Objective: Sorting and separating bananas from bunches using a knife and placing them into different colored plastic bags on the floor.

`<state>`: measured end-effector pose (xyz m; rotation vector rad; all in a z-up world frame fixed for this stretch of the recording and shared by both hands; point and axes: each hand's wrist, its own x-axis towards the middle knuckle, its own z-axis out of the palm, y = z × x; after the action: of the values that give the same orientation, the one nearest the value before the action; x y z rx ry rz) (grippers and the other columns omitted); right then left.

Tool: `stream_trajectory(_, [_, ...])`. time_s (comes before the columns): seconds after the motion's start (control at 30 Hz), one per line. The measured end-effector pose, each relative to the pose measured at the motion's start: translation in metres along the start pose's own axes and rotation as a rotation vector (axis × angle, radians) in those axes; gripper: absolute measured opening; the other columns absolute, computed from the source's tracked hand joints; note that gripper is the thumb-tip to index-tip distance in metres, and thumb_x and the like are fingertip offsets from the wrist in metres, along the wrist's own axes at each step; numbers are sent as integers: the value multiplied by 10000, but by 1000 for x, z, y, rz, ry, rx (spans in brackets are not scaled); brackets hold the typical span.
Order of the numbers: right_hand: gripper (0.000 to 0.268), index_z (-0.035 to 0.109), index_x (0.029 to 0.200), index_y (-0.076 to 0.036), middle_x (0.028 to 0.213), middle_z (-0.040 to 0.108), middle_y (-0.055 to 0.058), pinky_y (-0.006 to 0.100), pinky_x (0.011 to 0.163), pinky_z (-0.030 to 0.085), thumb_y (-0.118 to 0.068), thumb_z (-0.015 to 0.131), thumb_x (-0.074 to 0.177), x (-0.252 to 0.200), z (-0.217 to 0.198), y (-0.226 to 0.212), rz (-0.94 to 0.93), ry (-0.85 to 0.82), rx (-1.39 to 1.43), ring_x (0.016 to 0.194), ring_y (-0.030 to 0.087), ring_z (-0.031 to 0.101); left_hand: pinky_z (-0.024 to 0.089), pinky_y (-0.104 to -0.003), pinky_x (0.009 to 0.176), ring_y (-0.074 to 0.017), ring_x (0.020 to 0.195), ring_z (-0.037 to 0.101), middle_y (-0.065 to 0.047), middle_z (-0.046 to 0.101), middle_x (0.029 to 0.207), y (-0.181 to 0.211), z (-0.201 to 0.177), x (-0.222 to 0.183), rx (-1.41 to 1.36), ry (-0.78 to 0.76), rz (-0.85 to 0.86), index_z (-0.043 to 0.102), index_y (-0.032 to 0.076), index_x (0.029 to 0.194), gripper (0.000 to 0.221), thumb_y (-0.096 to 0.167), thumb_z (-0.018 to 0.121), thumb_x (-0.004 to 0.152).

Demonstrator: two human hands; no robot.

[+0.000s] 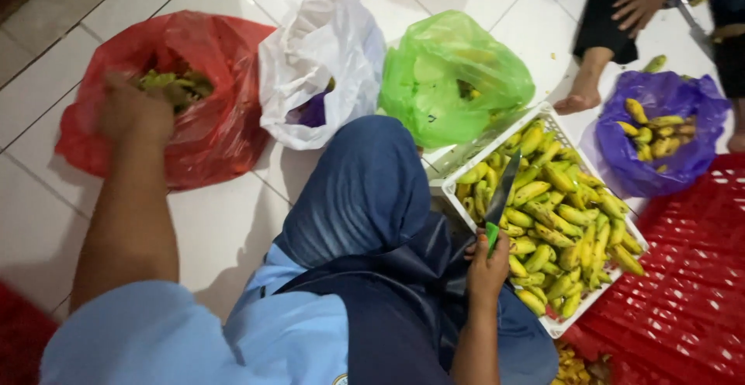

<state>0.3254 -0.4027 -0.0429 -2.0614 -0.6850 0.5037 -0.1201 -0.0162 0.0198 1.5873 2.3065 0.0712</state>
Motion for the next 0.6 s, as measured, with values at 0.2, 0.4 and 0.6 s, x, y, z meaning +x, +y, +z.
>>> stream_trajectory(0.2, [254, 496, 1228, 14, 1119, 648, 143, 300, 673, 572, -129, 490, 1018, 1, 2, 11, -41, 6, 98, 779, 209, 694, 518, -491, 714, -337, 1001, 641, -175, 698, 1146, -40, 41, 46, 624, 260, 230, 715, 98, 1205, 516, 208, 796, 708])
stream_trajectory(0.4, [358, 455, 1309, 11, 1230, 622, 162, 292, 643, 570, -177, 494, 1007, 3, -4, 11, 75, -53, 365, 762, 230, 704, 564, -582, 550, -375, 810, 678, -189, 636, 1087, 34, -11, -27, -49, 435, 344, 654, 14, 1188, 208, 24, 707, 988])
stream_trajectory(0.6, [329, 543, 1277, -27, 855, 700, 51, 229, 520, 438, -186, 545, 989, -4, -38, -14, 16, 208, 108, 535, 107, 537, 519, -429, 776, -322, 793, 603, -183, 642, 1009, 89, 24, -27, -249, 424, 935, 642, -62, 1094, 138, 4, 742, 1162])
